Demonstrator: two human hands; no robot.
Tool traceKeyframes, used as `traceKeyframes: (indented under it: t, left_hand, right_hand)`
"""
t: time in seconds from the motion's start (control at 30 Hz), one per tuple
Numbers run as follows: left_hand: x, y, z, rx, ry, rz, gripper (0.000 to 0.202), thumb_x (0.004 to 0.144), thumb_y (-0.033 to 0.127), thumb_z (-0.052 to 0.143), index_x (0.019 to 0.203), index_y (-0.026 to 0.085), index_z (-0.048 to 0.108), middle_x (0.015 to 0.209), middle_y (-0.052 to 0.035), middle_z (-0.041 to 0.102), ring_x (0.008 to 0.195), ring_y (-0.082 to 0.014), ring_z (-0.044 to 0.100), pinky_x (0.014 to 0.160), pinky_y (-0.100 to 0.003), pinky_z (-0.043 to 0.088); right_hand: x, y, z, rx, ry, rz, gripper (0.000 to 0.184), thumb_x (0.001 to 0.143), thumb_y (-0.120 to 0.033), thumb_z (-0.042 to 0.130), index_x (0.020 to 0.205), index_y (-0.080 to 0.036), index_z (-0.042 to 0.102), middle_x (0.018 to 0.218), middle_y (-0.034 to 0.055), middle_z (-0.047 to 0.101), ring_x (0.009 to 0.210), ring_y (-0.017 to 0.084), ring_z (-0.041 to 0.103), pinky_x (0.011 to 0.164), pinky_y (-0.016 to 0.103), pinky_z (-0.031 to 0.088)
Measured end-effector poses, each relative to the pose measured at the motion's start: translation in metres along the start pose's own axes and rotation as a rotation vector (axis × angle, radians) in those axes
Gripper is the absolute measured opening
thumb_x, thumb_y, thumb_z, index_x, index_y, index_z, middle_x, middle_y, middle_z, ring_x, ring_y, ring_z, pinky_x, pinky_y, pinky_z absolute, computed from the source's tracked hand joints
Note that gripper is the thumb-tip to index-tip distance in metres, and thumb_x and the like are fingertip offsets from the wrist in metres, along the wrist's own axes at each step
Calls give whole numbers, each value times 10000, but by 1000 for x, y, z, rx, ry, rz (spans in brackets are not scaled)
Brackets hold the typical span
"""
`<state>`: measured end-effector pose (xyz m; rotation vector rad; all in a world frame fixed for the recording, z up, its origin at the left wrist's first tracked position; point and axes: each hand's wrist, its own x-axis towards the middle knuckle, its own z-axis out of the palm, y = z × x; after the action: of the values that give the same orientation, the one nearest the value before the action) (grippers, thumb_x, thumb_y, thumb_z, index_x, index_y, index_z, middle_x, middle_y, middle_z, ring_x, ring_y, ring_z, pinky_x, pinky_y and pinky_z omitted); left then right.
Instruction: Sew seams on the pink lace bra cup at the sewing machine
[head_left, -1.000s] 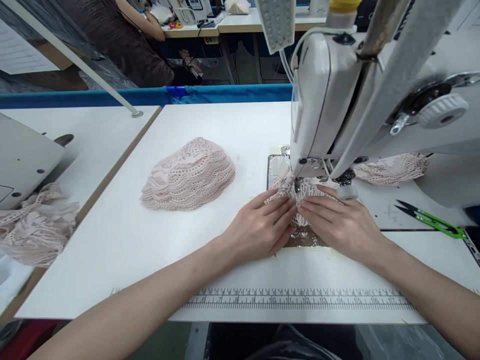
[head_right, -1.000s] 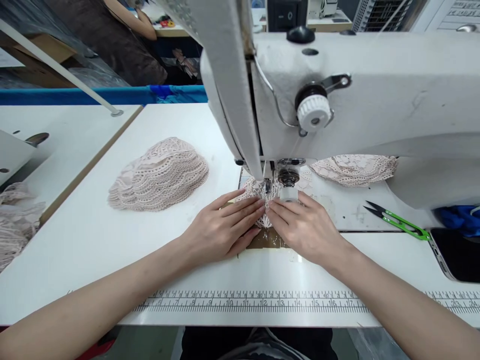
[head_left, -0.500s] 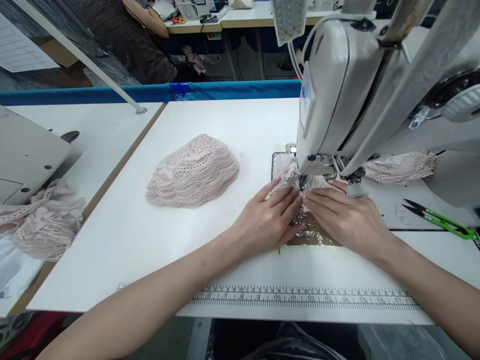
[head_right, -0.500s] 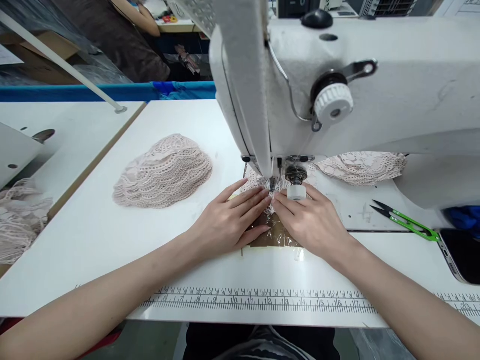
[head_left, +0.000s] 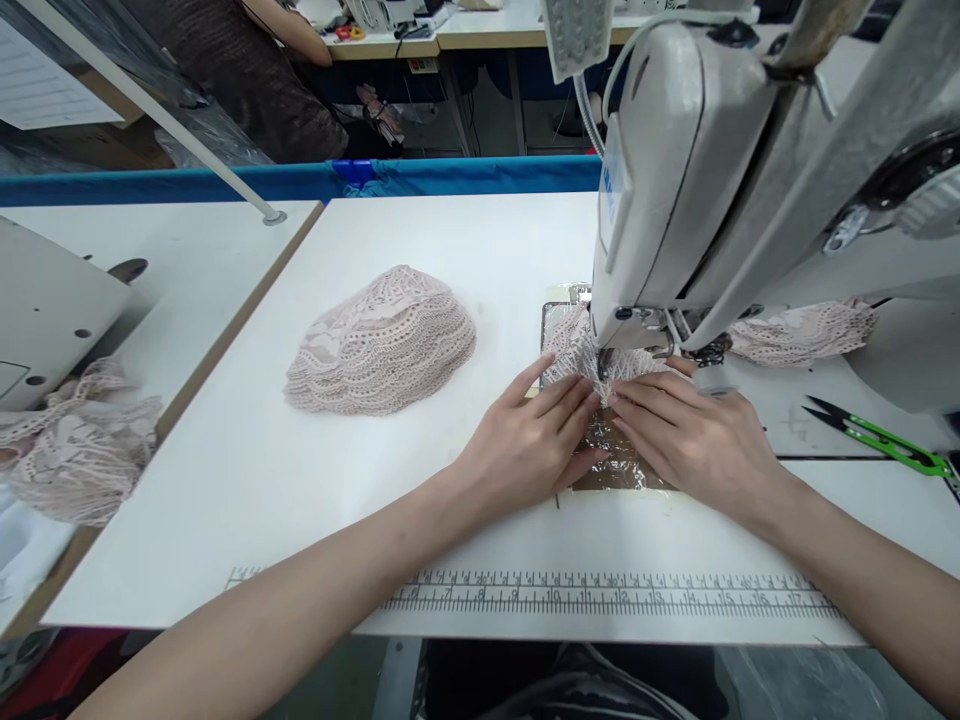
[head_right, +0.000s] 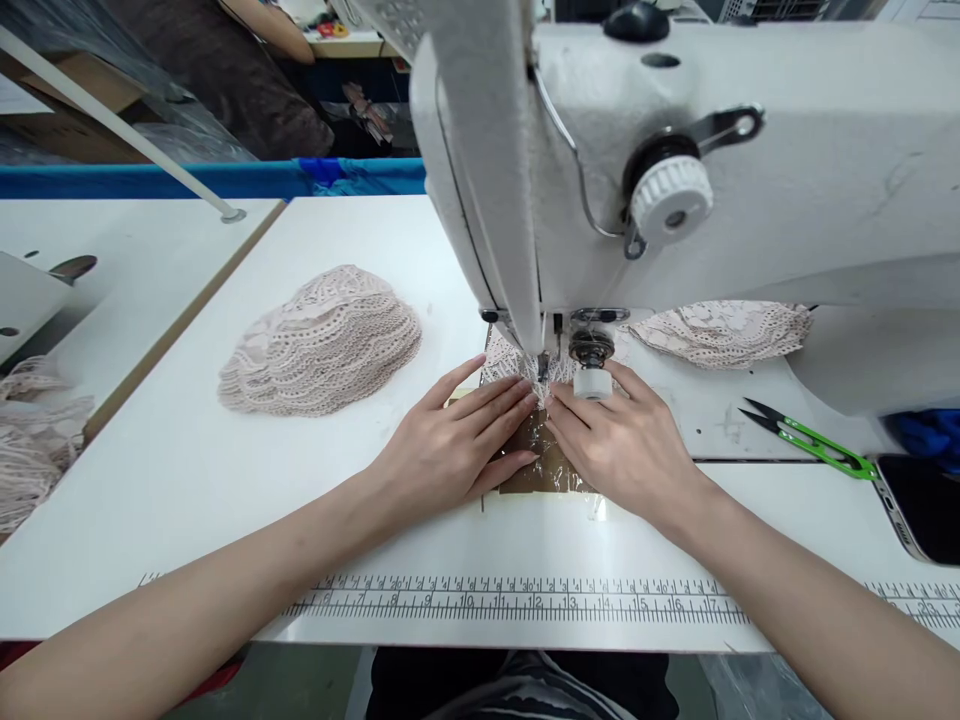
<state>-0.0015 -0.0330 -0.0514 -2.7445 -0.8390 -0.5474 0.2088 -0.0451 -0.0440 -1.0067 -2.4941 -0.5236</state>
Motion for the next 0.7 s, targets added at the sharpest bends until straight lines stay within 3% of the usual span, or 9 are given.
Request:
traceKeyframes:
  t: [0.7]
  left_hand:
    - [5,-7,7,17,6,-82,458,952,412,462,1215,60,591,1223,-144,637,1158,-249,597,1132,-515,313]
  right_hand:
    - [1,2,8,-30,-74,105,256,953,-270,490,1091,-163,676,1097,19,712,924,192,654,994,406,397]
